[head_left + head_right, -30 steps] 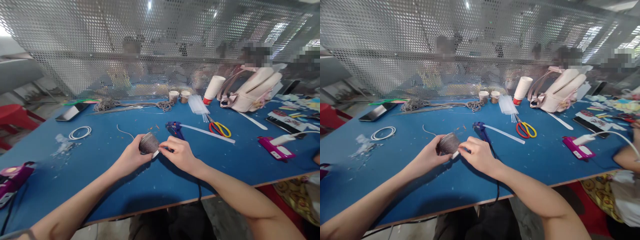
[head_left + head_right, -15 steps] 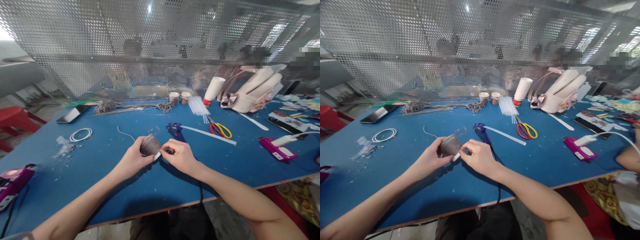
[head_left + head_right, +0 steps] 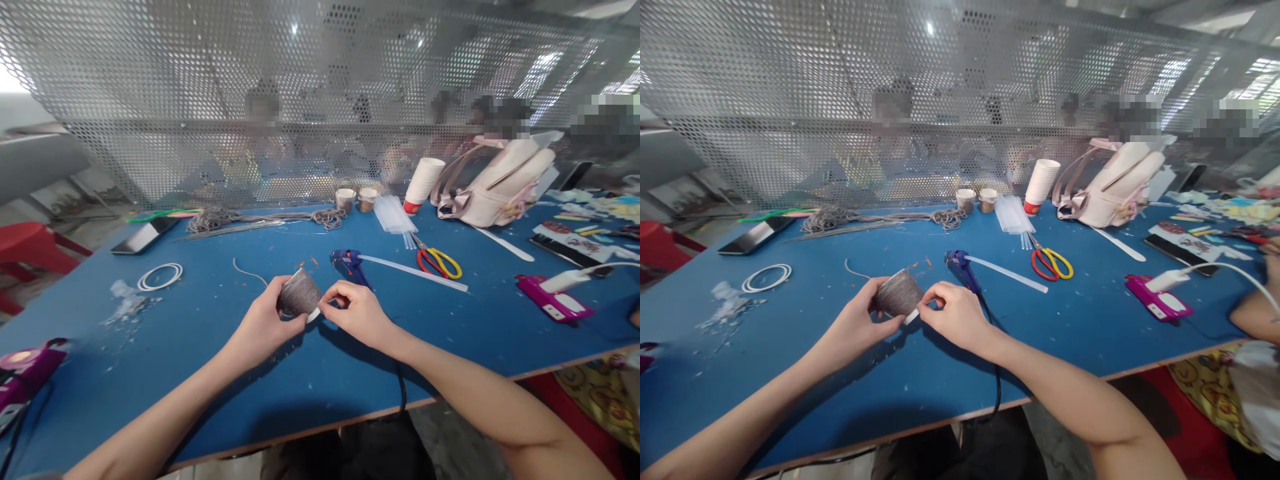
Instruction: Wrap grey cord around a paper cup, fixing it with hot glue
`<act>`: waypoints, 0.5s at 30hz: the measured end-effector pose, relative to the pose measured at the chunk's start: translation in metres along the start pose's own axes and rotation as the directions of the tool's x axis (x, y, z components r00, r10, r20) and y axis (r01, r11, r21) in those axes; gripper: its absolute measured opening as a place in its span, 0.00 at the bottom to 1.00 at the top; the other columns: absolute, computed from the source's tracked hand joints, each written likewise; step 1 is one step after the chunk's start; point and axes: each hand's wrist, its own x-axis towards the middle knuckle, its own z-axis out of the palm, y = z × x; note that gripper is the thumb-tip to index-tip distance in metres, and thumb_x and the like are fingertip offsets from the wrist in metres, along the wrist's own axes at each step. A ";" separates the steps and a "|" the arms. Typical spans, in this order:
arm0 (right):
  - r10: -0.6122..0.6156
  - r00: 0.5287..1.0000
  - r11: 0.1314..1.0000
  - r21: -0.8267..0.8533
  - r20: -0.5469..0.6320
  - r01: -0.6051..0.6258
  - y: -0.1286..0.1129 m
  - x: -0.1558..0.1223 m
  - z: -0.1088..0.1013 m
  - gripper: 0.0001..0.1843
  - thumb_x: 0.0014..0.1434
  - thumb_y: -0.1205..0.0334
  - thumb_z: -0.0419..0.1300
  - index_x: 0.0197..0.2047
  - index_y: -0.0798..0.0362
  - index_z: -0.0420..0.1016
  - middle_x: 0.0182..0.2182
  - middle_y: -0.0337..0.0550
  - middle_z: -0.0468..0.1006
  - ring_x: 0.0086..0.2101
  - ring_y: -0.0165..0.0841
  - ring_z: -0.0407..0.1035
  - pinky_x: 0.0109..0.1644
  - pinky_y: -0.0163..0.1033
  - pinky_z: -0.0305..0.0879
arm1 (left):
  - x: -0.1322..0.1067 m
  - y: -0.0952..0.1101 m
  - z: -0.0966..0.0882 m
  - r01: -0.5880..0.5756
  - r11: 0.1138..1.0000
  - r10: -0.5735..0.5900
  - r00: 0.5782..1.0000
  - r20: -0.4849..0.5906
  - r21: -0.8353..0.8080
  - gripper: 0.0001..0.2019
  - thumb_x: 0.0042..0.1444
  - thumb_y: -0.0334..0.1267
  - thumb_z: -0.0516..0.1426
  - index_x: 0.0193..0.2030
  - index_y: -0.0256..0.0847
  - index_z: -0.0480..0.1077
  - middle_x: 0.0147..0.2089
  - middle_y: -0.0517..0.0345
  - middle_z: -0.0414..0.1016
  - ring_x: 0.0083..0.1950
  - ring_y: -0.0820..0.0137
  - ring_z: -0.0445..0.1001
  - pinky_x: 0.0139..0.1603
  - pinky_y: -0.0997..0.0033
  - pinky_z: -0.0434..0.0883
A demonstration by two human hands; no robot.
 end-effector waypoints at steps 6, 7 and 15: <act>0.016 1.000 1.000 0.010 -0.004 -0.016 0.003 0.001 0.000 0.03 0.51 0.63 0.62 0.27 0.52 0.75 0.21 0.33 0.67 0.23 0.26 0.59 0.29 0.33 0.54 | -0.001 -0.001 -0.001 -0.032 0.999 0.032 0.999 -0.006 0.038 0.19 0.47 0.35 0.56 0.49 0.42 0.64 0.36 0.61 0.71 0.32 0.72 0.67 0.34 0.71 0.67; 0.020 1.000 1.000 0.010 -0.005 -0.020 0.003 0.001 0.000 0.03 0.51 0.63 0.62 0.27 0.52 0.76 0.21 0.32 0.67 0.22 0.26 0.59 0.28 0.33 0.54 | -0.001 -0.002 -0.001 -0.034 0.999 0.034 0.999 -0.008 0.037 0.19 0.47 0.35 0.56 0.49 0.42 0.64 0.36 0.61 0.71 0.33 0.71 0.67 0.35 0.71 0.67; 0.049 0.999 0.996 0.068 0.009 -0.050 0.001 0.001 0.000 0.03 0.50 0.63 0.62 0.27 0.53 0.75 0.20 0.33 0.67 0.22 0.26 0.59 0.27 0.32 0.54 | 0.000 0.003 -0.004 -0.058 0.998 0.059 0.998 -0.025 0.022 0.15 0.46 0.36 0.53 0.44 0.43 0.65 0.33 0.62 0.70 0.33 0.70 0.67 0.34 0.70 0.66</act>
